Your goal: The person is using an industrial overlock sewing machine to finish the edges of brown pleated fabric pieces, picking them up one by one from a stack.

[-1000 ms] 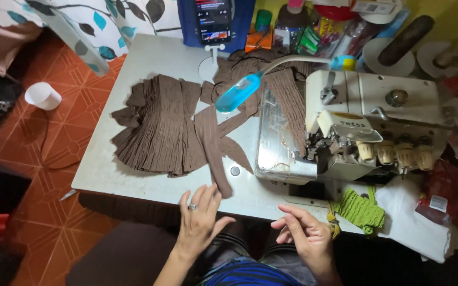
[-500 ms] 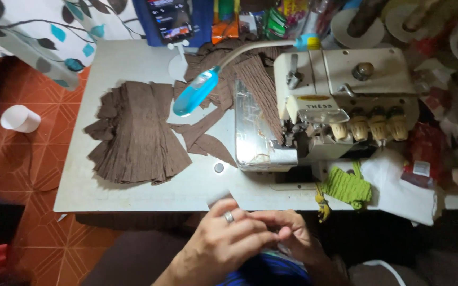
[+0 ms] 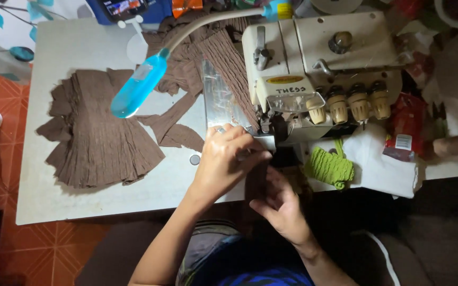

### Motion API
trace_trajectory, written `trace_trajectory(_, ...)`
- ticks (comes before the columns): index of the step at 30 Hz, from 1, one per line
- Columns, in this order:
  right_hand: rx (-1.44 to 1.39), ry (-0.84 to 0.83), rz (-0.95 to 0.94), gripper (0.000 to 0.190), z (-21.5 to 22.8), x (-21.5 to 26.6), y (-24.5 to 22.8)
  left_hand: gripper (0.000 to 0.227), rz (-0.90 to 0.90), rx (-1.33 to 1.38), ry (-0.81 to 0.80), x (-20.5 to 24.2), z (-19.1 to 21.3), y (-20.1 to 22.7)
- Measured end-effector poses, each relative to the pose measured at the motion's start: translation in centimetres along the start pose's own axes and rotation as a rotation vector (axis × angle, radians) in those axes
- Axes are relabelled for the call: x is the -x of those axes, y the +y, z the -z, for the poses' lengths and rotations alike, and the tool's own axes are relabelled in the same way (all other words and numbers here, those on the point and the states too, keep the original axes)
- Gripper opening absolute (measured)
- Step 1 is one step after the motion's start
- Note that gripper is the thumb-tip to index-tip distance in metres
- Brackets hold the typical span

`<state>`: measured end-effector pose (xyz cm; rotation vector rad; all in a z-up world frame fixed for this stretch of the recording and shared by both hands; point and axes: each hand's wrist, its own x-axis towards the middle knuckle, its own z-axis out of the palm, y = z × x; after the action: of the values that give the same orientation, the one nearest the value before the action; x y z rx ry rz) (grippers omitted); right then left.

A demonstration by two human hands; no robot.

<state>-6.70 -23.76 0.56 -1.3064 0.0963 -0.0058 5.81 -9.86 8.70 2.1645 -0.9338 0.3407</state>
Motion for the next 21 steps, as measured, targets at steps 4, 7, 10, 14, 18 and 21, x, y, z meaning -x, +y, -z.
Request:
trace_trajectory(4, 0.321, 0.116, 0.132, 0.06, -0.7, -0.9, -1.9, 0.021, -0.136, 0.084, -0.002, -0.3, 0.5, 1.2)
trace_trajectory(7, 0.308, 0.275, 0.133, 0.036, -0.9, -1.4, -0.5, 0.029, -0.107, -0.154, 0.041, -1.0, 0.3, 0.1)
trace_trajectory(10, 0.136, 0.129, 0.154, 0.014, -0.7, -3.0, -1.2, 0.02, -0.027, -0.132, 0.039, -0.8, -0.5, -2.7)
trace_trajectory(14, -0.262, 0.032, -0.005, 0.02, -1.4, -2.1, -1.8, 0.02, 0.011, -0.111, 0.03, -0.8, -0.3, -2.3)
trace_trajectory(18, -0.14, 0.027, -0.045, 0.006, -0.5, -1.3, -2.0, 0.022, 0.036, -0.174, 0.087, -1.1, -0.3, -2.2)
trace_trajectory(21, -0.041, 0.039, -0.106, 0.008, 0.0, -0.8, -1.7, 0.027, 0.039, -0.245, 0.11, -1.3, -0.2, -2.2)
